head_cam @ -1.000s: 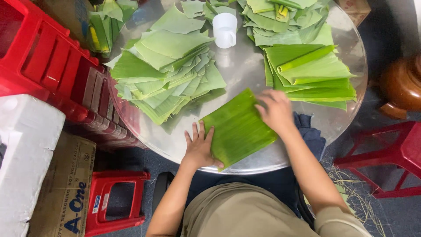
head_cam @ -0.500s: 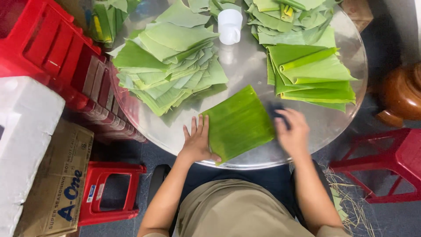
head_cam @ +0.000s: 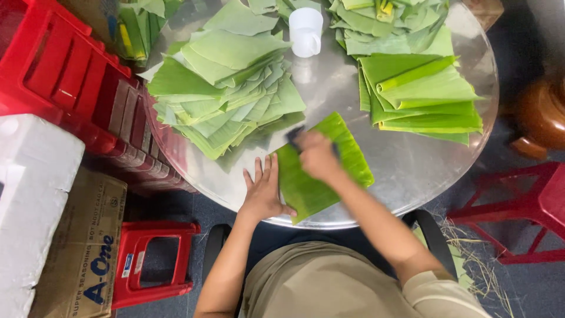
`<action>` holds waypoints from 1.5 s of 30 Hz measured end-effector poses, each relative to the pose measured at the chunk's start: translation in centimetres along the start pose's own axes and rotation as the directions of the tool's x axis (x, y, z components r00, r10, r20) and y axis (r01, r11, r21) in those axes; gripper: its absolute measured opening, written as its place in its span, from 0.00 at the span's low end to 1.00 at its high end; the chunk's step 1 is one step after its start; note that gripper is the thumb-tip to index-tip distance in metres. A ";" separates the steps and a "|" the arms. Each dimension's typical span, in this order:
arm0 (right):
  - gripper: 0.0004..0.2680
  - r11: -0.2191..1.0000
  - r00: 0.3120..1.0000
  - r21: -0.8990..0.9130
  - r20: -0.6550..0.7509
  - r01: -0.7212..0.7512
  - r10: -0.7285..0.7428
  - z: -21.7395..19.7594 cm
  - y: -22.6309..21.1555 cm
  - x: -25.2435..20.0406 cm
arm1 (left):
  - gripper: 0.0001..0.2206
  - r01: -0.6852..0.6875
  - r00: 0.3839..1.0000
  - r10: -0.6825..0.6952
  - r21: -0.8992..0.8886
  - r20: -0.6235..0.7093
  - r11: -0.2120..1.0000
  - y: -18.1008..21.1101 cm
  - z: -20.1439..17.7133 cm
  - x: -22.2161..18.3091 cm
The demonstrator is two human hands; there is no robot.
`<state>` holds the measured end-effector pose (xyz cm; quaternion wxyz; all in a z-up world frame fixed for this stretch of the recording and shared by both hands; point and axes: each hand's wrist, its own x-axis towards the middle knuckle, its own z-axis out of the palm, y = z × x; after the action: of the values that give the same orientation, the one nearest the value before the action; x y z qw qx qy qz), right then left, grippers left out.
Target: Wiping banana leaves with a cloth and stacking them on a table
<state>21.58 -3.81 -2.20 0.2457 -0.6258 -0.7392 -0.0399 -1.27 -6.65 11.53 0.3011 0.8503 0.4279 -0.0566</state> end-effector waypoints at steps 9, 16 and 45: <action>0.19 0.865 0.887 0.255 -0.054 -0.431 0.458 -0.8 -1.1 0.0 | 0.72 0.020 1.000 -0.020 -0.012 -0.007 1.000 0.3 -0.3 -0.2; 0.17 0.977 0.988 0.149 -0.010 0.154 -0.155 0.6 -7.8 -4.8 | 0.74 0.013 1.000 -0.013 -0.002 -0.011 1.000 -1.0 0.7 0.5; 0.15 0.879 0.899 0.265 -0.088 -0.395 0.430 -7.5 -4.8 -4.3 | 0.71 0.024 0.999 -0.025 0.039 0.031 0.999 -0.1 0.6 0.6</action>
<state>19.81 -11.45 3.84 0.3753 -0.7300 -0.5682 0.0585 -0.86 -6.53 10.74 0.2907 0.8497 0.4322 -0.0819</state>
